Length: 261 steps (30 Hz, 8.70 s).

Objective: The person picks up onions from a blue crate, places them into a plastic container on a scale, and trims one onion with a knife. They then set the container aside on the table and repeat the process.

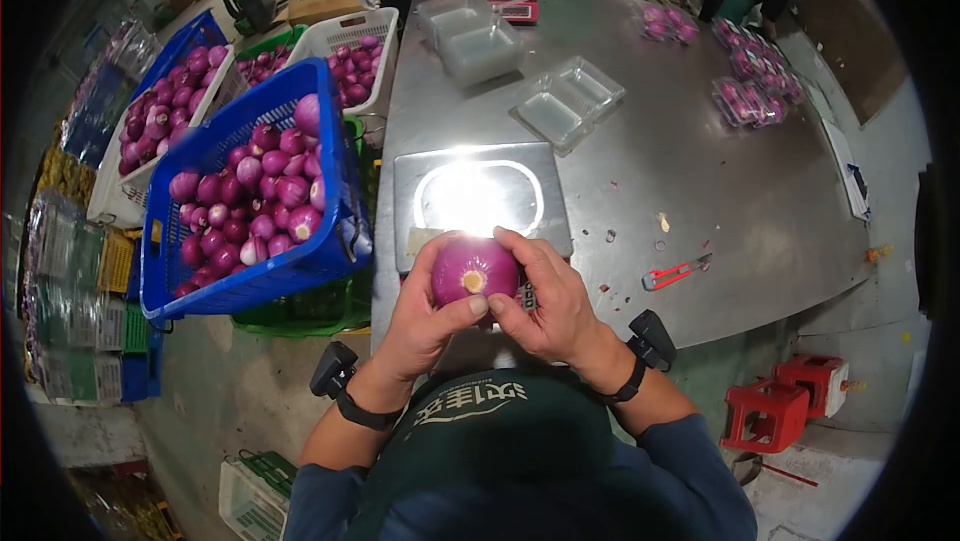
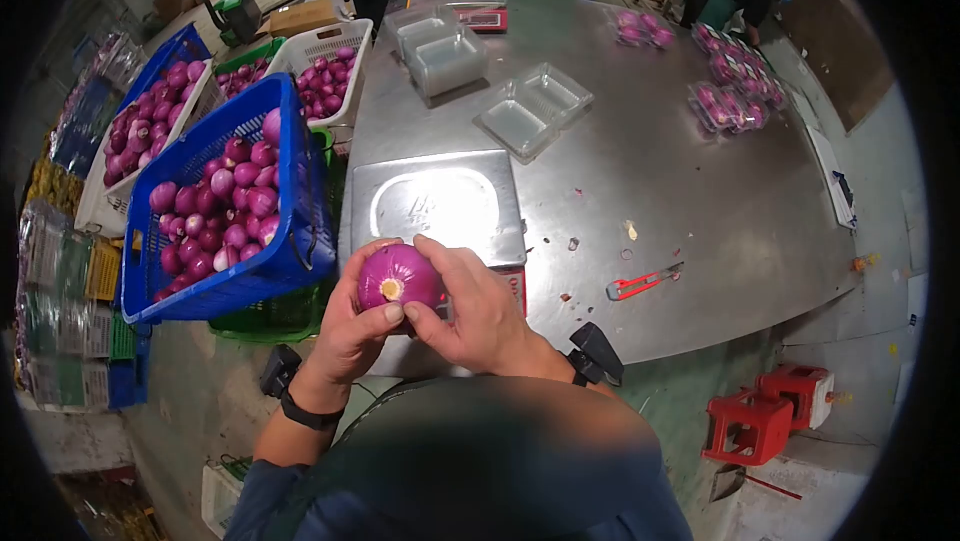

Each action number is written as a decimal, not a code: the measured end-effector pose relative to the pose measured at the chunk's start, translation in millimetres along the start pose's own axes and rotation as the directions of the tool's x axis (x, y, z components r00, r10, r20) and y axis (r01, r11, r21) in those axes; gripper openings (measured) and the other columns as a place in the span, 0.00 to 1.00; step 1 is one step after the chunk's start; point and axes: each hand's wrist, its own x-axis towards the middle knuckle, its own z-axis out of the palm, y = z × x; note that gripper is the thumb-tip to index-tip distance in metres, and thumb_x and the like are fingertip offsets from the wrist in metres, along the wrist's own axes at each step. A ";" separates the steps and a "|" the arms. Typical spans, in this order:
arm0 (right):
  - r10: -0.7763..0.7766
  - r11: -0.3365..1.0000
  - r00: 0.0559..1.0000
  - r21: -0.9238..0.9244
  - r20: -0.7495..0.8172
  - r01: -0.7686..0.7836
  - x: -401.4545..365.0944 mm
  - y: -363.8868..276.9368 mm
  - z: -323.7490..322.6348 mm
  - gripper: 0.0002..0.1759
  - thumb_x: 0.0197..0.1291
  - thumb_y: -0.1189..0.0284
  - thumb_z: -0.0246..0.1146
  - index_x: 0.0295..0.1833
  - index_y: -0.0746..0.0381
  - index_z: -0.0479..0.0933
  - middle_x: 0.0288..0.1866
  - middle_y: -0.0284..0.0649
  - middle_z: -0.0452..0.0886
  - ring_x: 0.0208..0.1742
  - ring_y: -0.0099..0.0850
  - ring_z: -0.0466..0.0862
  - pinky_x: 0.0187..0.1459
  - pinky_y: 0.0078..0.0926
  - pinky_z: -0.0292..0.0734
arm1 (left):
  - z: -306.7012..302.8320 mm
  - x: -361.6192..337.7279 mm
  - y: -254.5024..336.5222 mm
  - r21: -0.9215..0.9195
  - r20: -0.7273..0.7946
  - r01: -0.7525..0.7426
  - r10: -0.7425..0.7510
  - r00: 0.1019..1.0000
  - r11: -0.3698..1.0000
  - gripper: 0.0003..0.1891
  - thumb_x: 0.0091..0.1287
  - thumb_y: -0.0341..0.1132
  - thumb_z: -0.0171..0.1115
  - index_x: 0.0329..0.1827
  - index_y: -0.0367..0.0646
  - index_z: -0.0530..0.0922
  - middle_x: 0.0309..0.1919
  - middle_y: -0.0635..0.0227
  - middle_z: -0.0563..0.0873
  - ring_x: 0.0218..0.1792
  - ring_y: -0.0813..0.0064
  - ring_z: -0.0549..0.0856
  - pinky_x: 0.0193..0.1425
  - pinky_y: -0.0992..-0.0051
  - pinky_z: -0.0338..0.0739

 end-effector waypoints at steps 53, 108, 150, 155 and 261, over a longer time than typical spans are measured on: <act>0.773 0.354 0.625 0.743 0.110 -0.568 -170.6 -30.8 31.2 0.39 0.62 0.64 0.77 0.74 0.64 0.67 0.62 0.44 0.80 0.62 0.33 0.82 0.66 0.33 0.78 | 25.5 -62.5 -62.8 0.605 0.367 0.053 -0.337 0.867 0.795 0.53 0.63 0.28 0.77 0.87 0.42 0.51 0.73 0.49 0.72 0.55 0.67 0.87 0.58 0.72 0.84; 0.713 0.550 0.381 0.134 -0.588 -0.824 -32.1 89.1 -21.3 0.10 0.67 0.74 0.70 0.48 0.69 0.83 0.34 0.34 0.84 0.32 0.21 0.81 0.33 0.22 0.76 | -378.7 141.9 74.7 0.858 0.278 -0.246 0.005 0.961 -0.451 0.41 0.49 0.35 0.80 0.70 0.50 0.73 0.55 0.56 0.77 0.53 0.52 0.82 0.53 0.53 0.77; 0.240 0.820 0.955 -0.490 -0.175 -0.296 128.5 325.2 -9.7 0.14 0.57 0.67 0.76 0.31 0.62 0.79 0.30 0.48 0.82 0.36 0.53 0.84 0.42 0.45 0.80 | -173.2 47.2 160.4 -0.060 -0.392 -0.365 0.314 0.865 0.929 0.50 0.47 0.37 0.74 0.79 0.40 0.65 0.64 0.49 0.81 0.64 0.47 0.84 0.64 0.48 0.85; 0.252 0.895 0.853 -0.445 0.457 -0.026 89.0 169.6 13.5 0.16 0.58 0.64 0.75 0.29 0.61 0.77 0.31 0.47 0.81 0.38 0.48 0.84 0.39 0.44 0.80 | -202.4 51.3 151.0 -0.289 -0.161 -0.250 0.210 0.964 0.924 0.43 0.53 0.39 0.70 0.76 0.35 0.68 0.66 0.40 0.80 0.60 0.40 0.86 0.59 0.50 0.88; 0.793 0.600 0.609 0.217 -0.027 -0.770 101.8 209.5 26.5 0.32 0.65 0.63 0.75 0.68 0.68 0.77 0.47 0.35 0.85 0.43 0.23 0.83 0.43 0.23 0.78 | -158.0 10.1 -38.9 0.065 -0.448 0.285 -0.227 0.865 0.956 0.27 0.69 0.30 0.72 0.69 0.37 0.72 0.56 0.64 0.83 0.45 0.76 0.85 0.49 0.72 0.83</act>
